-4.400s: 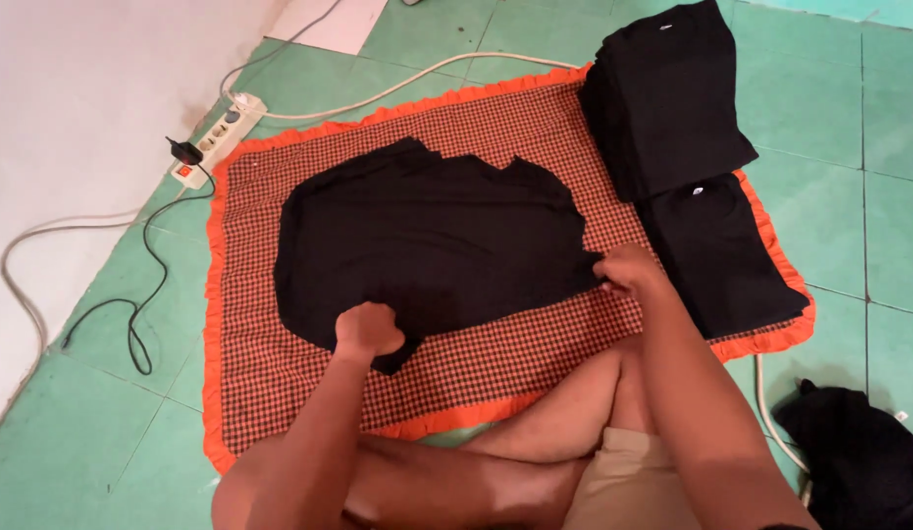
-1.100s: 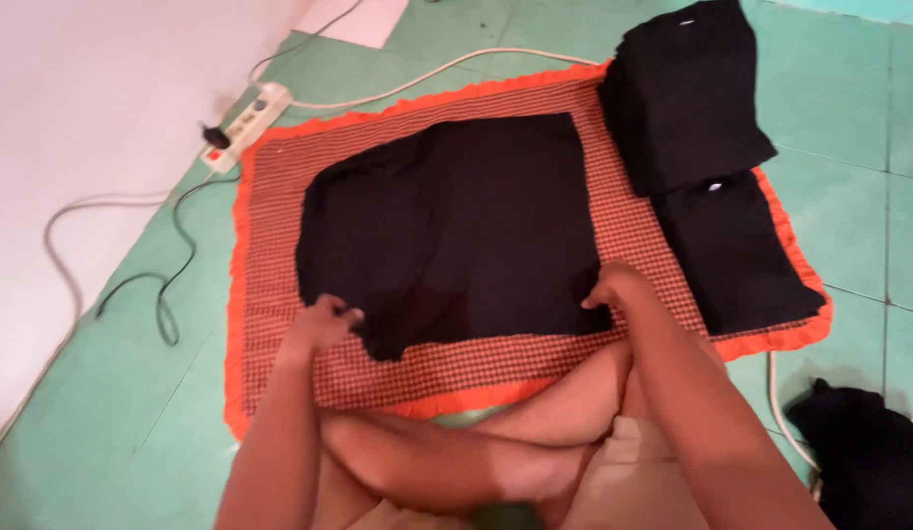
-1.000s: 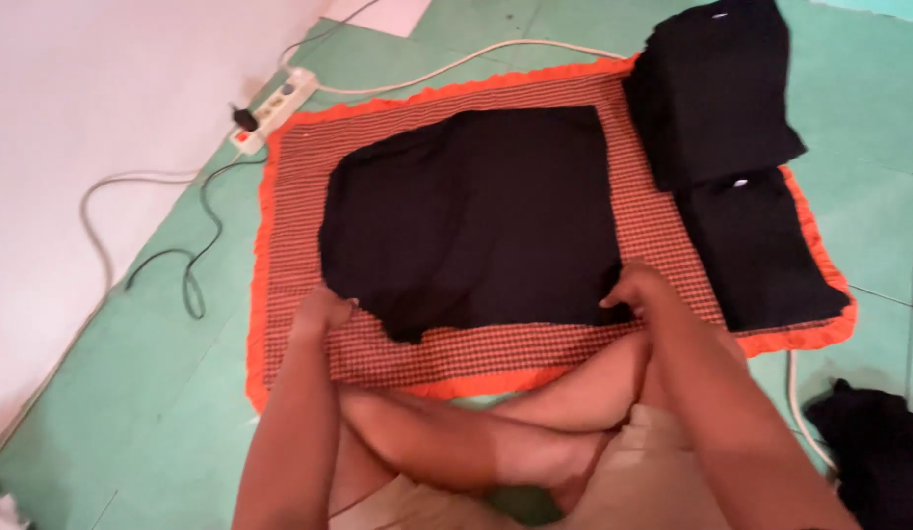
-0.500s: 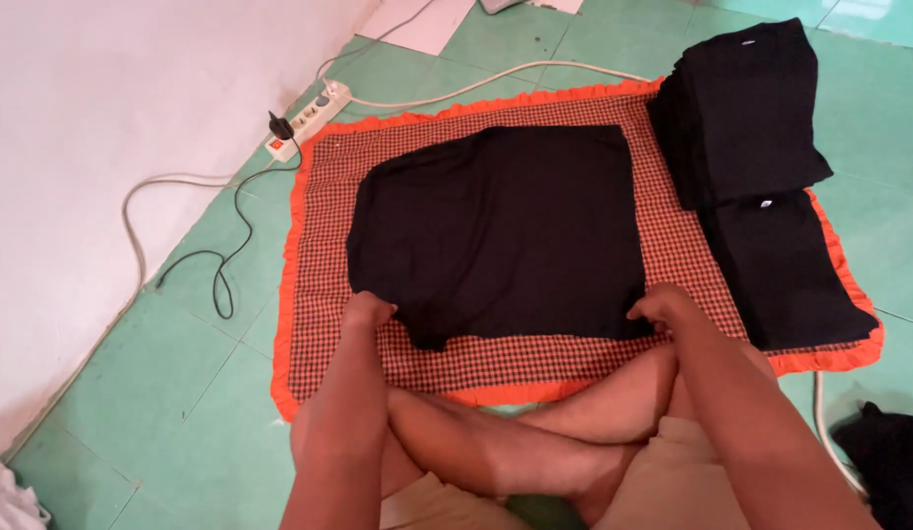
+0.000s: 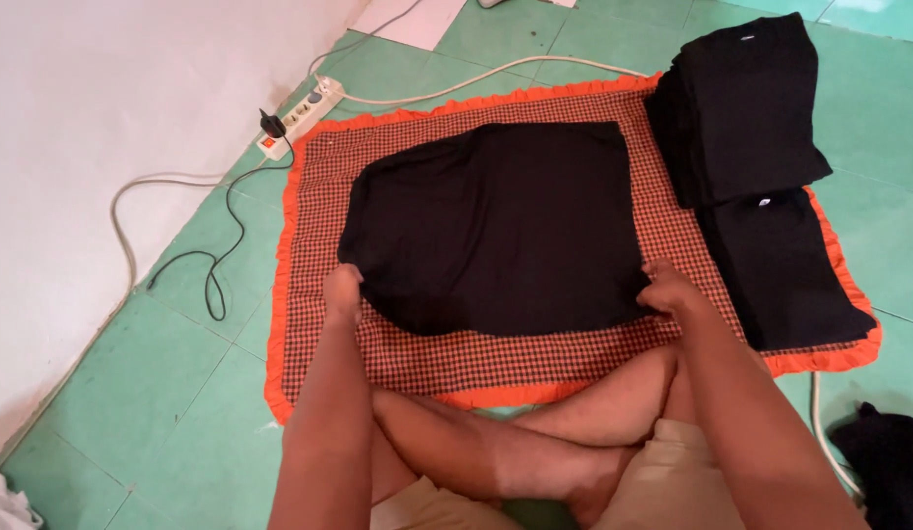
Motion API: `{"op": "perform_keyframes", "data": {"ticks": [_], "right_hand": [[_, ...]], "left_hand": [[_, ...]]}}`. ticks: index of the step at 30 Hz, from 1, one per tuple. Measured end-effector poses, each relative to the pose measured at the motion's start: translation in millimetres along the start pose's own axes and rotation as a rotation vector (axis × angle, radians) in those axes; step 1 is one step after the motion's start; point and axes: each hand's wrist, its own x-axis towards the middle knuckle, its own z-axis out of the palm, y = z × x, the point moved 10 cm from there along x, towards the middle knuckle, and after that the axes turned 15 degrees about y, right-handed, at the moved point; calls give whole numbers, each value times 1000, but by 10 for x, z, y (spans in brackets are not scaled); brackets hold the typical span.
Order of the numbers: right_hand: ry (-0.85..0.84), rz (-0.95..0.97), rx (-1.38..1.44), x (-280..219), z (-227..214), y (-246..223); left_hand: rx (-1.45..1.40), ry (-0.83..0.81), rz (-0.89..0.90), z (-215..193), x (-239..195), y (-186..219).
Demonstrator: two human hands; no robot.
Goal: Folding black t-shirts into neat rectangles on a mat on the floor.
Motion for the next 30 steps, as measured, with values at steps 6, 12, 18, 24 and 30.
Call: {"op": "perform_keyframes", "data": {"ticks": [6,12,18,24,30], "right_hand": [[-62,-36,116,-230,-63,-69],[-172,-57,101,-465,-105,-275],[-44,-93,69,-269,-309,-192],[-111,-16,110,-76,-217,53],[-180,-1,15,17,-45,203]], "left_hand": [[591,-6,733,-215,-767,711],[628,-10,112,-827,-747,597],[640,76,118,-1190,-727,851],[780,-31,84,-1271,-918,935],[869,-100,83,-1309,-1140,1007]]}}
